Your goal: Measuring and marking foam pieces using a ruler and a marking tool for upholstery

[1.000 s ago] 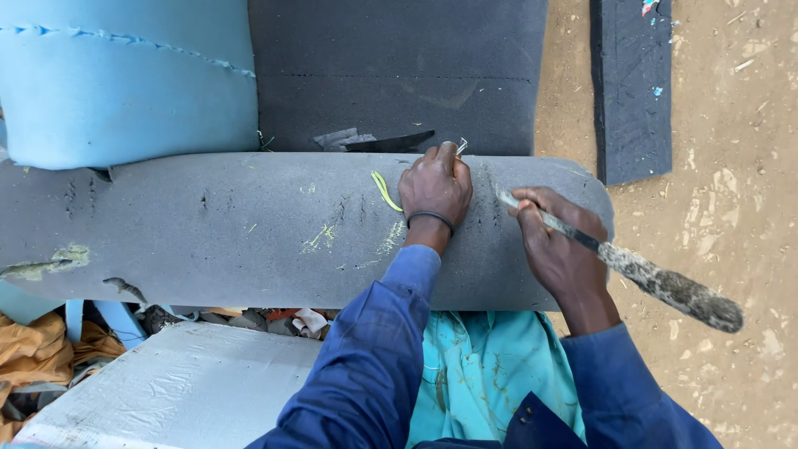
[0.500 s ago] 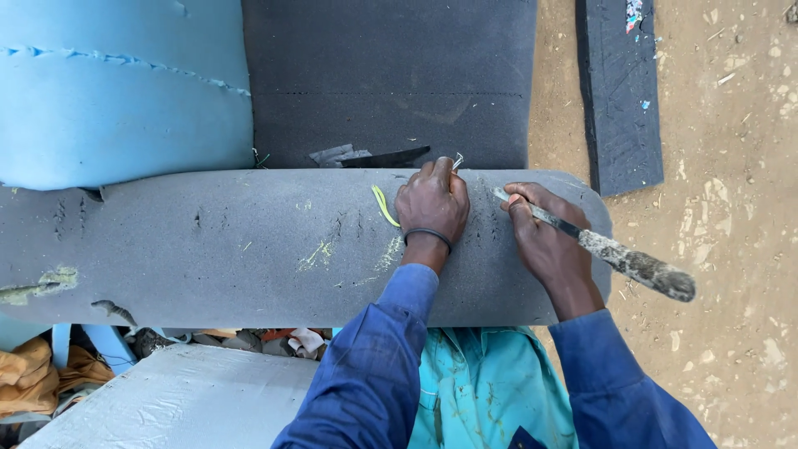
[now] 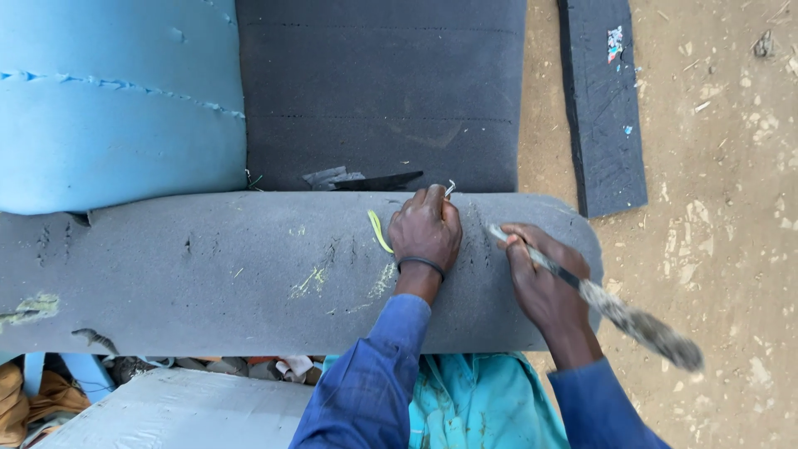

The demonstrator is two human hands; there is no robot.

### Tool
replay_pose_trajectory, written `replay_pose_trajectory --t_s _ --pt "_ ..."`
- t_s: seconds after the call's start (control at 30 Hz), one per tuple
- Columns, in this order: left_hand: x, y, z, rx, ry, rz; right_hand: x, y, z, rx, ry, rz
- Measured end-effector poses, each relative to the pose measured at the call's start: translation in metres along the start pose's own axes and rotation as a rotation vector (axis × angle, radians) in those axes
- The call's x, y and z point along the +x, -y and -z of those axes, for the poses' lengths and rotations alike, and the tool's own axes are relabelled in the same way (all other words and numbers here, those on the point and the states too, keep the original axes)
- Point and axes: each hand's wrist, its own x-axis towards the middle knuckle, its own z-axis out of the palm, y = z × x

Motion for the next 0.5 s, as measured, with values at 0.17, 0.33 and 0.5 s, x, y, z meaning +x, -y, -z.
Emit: replay_pose_trajectory --t_s 0.17,0.33,0.5 --pt "0.002 -0.002 0.008 0.007 -0.003 -0.001 0.093 -0.018 -0.044 -0.209 0.201 -0.134" --pt "0.003 -0.005 0.009 0.008 -0.004 0.010 0.098 0.016 -0.027 -0.307 0.328 -0.176" --pt "0.003 -0.006 0.012 0.022 -0.003 0.011 0.046 0.029 0.013 -0.146 0.293 -0.161"
